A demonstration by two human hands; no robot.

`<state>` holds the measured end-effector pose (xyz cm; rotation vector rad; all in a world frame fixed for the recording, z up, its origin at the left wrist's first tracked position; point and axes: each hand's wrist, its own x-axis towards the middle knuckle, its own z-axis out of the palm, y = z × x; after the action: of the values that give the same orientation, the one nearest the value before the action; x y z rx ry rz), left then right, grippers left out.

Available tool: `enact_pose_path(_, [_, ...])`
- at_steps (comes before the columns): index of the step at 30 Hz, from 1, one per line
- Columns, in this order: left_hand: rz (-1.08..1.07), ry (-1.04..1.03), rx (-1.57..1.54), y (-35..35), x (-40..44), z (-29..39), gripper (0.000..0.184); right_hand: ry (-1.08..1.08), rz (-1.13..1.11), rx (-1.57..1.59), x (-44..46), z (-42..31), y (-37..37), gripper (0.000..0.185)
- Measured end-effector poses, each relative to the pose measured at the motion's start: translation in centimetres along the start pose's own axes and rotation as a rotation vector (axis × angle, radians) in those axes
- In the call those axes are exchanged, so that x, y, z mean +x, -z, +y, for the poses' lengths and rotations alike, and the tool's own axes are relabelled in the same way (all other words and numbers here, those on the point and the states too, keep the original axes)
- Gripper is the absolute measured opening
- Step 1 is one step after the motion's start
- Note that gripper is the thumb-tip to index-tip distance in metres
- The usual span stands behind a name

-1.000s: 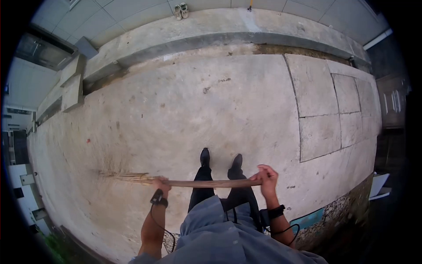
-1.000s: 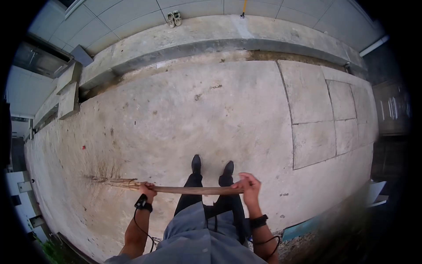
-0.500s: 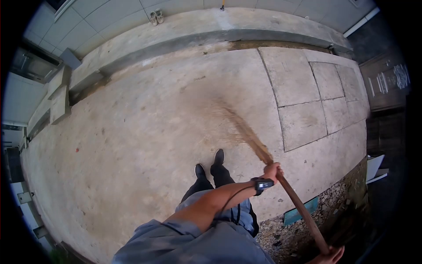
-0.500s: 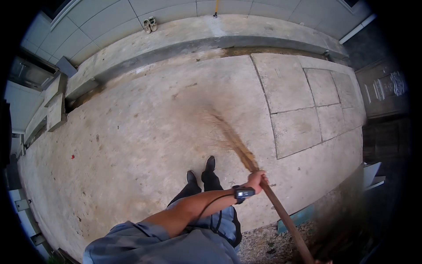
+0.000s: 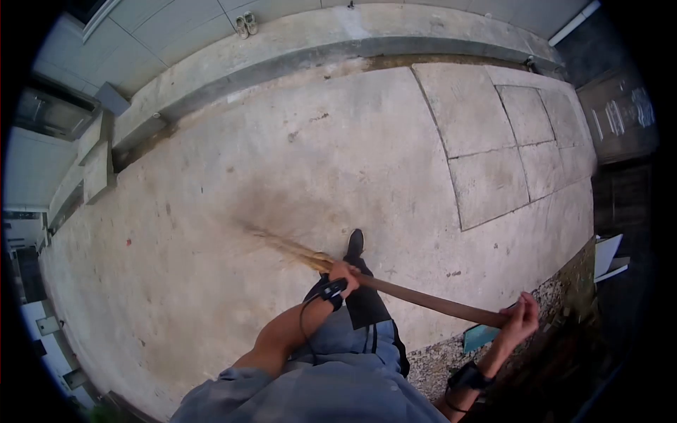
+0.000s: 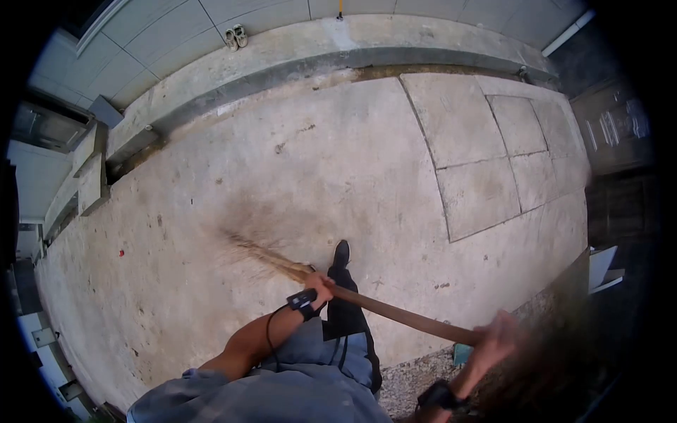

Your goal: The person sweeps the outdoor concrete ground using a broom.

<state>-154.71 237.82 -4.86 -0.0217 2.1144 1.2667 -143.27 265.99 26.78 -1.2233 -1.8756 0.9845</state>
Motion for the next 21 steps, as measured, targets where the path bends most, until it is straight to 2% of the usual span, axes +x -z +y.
enact_pose_path(2, [0.297,0.608,-1.839,2.3,-0.3,-0.5,0.012,-0.078,-0.062,0.030,1.0,1.7,-1.4,0.018])
enact_pose_path(3, [0.445,0.674,-1.677,3.0,-0.5,0.8,0.017,-0.040,-0.058,0.095,1.2,2.0,-1.9,0.010])
enact_pose_path(4, [0.470,0.664,-1.697,3.0,-1.0,1.9,0.017,-0.015,-0.044,0.105,2.0,3.1,-1.5,0.011])
enact_pose_path(6, [0.449,0.470,-1.450,2.5,-0.7,4.0,0.016,0.115,-0.005,0.125,2.8,2.6,-0.4,0.013])
enact_pose_path(7, [0.472,0.459,-1.513,1.3,0.1,5.0,0.013,0.243,0.057,0.042,4.1,3.7,1.4,0.015])
enact_pose_path(8, [0.492,0.449,-1.579,-0.4,1.2,5.9,0.010,0.222,0.139,0.078,4.5,2.9,2.5,0.016])
enact_pose_path(9, [0.477,0.549,-1.608,-0.8,1.8,8.9,0.007,0.203,0.221,0.115,5.0,2.0,3.4,0.017])
enact_pose_path(10, [0.458,0.654,-1.636,-1.0,2.3,12.4,0.006,0.029,0.314,0.269,4.8,-0.6,4.4,0.019])
enact_pose_path(12, [0.419,0.721,-1.496,-1.4,3.7,18.2,0.008,0.179,0.267,0.419,5.1,-1.7,7.6,0.024])
enact_pose_path(14, [0.251,0.658,-1.572,-1.9,5.4,21.6,0.008,0.374,0.105,0.668,3.6,-4.4,8.3,0.027])
enact_pose_path(15, [0.207,0.617,-1.605,-1.7,6.4,23.2,0.009,0.459,0.002,0.851,2.1,-7.1,7.0,0.024])
enact_pose_path(16, [0.166,0.582,-1.635,-1.6,7.5,24.1,0.010,0.494,-0.226,1.002,1.1,-9.9,5.3,0.018])
enact_pose_path(18, [0.094,0.524,-1.737,-1.0,9.9,24.7,0.011,0.548,-0.013,0.949,-1.8,-15.8,-0.6,0.010])
enact_pose_path(19, [0.077,0.499,-1.704,-0.7,11.4,24.3,0.008,0.569,-0.016,0.783,-2.2,-15.9,-1.9,0.007])
enact_pose_path(20, [0.096,0.514,-1.649,-0.3,12.7,23.6,0.007,0.540,0.055,0.716,-2.3,-14.6,-3.1,0.013])
enact_pose_path(21, [0.167,0.507,-1.609,-0.5,13.6,21.8,0.007,0.507,0.001,0.719,-1.7,-14.0,-4.6,0.013])
